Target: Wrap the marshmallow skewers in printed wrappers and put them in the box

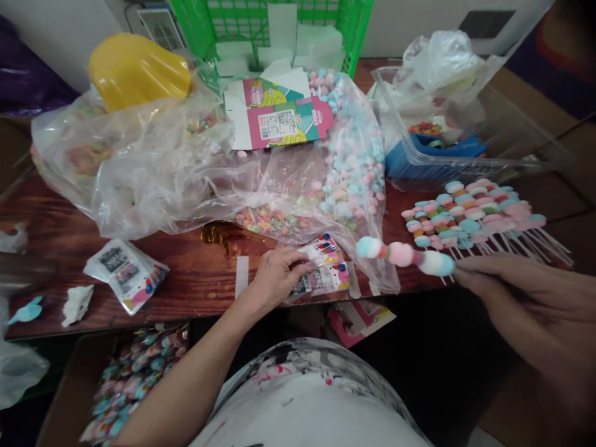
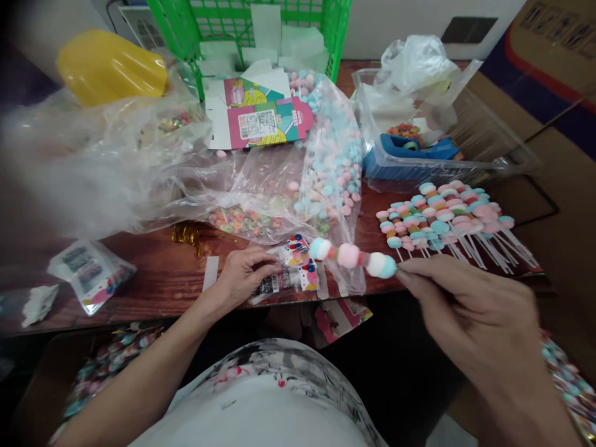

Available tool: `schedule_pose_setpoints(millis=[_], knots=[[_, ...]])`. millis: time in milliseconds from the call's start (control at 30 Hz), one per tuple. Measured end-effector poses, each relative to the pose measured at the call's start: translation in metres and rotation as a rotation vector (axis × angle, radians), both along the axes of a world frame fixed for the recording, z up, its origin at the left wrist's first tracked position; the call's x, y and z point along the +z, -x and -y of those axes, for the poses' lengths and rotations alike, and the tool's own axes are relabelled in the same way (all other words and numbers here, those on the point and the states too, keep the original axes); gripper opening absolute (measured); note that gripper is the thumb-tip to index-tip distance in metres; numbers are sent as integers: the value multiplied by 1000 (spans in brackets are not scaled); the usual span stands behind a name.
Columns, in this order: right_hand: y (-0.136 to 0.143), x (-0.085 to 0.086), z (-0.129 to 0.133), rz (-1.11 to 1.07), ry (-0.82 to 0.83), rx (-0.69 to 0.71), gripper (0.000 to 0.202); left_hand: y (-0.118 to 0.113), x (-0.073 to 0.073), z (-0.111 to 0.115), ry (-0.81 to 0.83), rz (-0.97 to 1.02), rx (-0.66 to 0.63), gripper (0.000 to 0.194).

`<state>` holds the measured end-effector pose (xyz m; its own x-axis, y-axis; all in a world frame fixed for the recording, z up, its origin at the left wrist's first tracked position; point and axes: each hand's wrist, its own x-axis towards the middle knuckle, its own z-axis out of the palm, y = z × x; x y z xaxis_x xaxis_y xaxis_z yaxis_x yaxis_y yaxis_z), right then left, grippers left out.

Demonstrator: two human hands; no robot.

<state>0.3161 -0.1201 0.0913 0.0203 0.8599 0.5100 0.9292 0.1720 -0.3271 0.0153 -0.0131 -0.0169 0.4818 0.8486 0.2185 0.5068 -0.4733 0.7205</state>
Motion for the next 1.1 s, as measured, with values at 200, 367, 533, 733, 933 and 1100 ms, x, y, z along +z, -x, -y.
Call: schedule_pose_setpoints(millis=[200,367,533,733,933,1100], knots=[[21,-19,-13,-67,-6,104,5,3,-4,2,22,56,14,9],[16,-32,-7,-117,100,109,5,4,-5,1,-3,64,2,6],[19,-38,-6,-158,118,71,7,2,-7,3,-25,70,5,3],[18,-48,0,-305,91,58,6,0,-8,2,22,50,66,11],[23,-55,3,-400,126,89,11,0,-4,-1,116,59,99,13],[22,-62,4,-444,123,71,9,1,-3,0,145,84,85,10]])
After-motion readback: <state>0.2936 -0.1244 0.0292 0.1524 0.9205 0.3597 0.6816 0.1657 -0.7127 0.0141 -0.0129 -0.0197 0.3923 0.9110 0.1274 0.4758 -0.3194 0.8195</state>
